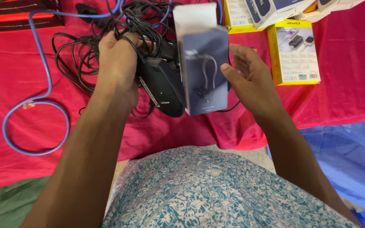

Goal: The person sorts through a pile of tangled cables and chargers on a bed, opens small product boxes, places coiled cables and a power adapter inside a box, and closes the lid. They then pick up and turn over a wired computer headset box and other accessory boxes.

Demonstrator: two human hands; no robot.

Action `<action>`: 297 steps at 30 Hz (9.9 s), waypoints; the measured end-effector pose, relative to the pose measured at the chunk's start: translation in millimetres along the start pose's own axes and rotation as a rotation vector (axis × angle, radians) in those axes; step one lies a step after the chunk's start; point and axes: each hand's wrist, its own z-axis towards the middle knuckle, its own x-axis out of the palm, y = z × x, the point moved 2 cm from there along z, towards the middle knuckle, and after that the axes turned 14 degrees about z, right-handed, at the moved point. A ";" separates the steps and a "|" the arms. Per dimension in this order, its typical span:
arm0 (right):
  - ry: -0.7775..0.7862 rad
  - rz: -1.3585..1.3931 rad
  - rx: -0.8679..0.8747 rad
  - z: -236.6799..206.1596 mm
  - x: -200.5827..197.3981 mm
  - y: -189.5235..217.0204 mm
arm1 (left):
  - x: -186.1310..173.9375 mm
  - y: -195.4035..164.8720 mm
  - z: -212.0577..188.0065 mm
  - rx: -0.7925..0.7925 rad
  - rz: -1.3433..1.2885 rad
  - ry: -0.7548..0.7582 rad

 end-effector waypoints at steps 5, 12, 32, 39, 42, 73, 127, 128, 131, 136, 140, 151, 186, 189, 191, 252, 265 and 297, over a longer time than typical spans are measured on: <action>0.005 -0.199 -0.170 -7.7 1.6 13.5 | 12.8 8.6 1.4 0.103 -0.185 0.014; 0.348 0.080 -0.182 -13.2 39.5 41.9 | 24.7 12.4 -9.6 0.038 -0.385 -0.130; 0.241 0.282 0.023 9.6 40.0 88.2 | 8.6 -63.1 -46.7 0.035 -0.169 0.445; 0.209 0.224 0.030 1.6 34.3 79.8 | 0.4 -47.0 -27.9 0.007 -0.351 0.258; 0.236 0.173 0.010 0.5 28.8 74.9 | -10.6 -43.9 -12.8 0.035 -0.536 0.166; -0.196 0.190 -0.073 20.8 -33.3 60.7 | -43.6 -70.3 -39.4 -0.046 0.256 0.421; 0.173 0.330 0.048 45.7 57.5 67.8 | 4.8 -42.1 -30.8 -0.297 0.127 0.347; 0.233 0.350 0.024 45.2 59.5 68.3 | 4.9 -42.1 -29.5 -0.293 0.083 0.342; 0.319 0.661 0.100 38.3 63.9 69.2 | 7.5 -39.1 -27.3 -0.309 0.020 0.313; 0.372 0.748 0.089 35.4 70.8 71.2 | 17.8 -28.2 -26.6 -0.333 -0.010 0.241; 0.437 0.180 0.090 42.8 80.2 65.9 | 18.3 -29.3 -20.1 -0.226 -0.183 0.246; 0.527 -0.048 0.175 38.1 83.0 81.4 | -3.6 -45.7 -13.2 -0.189 -0.193 0.272; -0.016 0.915 0.081 60.7 -15.1 49.5 | -106.4 -38.6 24.2 0.085 -0.400 -0.318; -0.095 0.941 0.075 61.7 -17.6 43.7 | -113.0 -30.8 31.4 0.083 -0.493 -0.374; -0.121 0.966 0.059 62.0 -18.1 40.7 | -115.6 -31.2 32.0 0.078 -0.472 -0.355; -0.032 0.327 0.014 58.0 -1.4 84.6 | -107.0 -68.6 5.6 0.241 -0.573 -0.327; -0.211 0.328 -0.016 65.8 -46.7 69.3 | -141.4 -83.6 15.4 0.241 -1.038 -0.196; 0.446 0.174 -0.107 46.8 65.6 121.5 | 23.6 -66.4 12.1 0.318 -0.797 0.212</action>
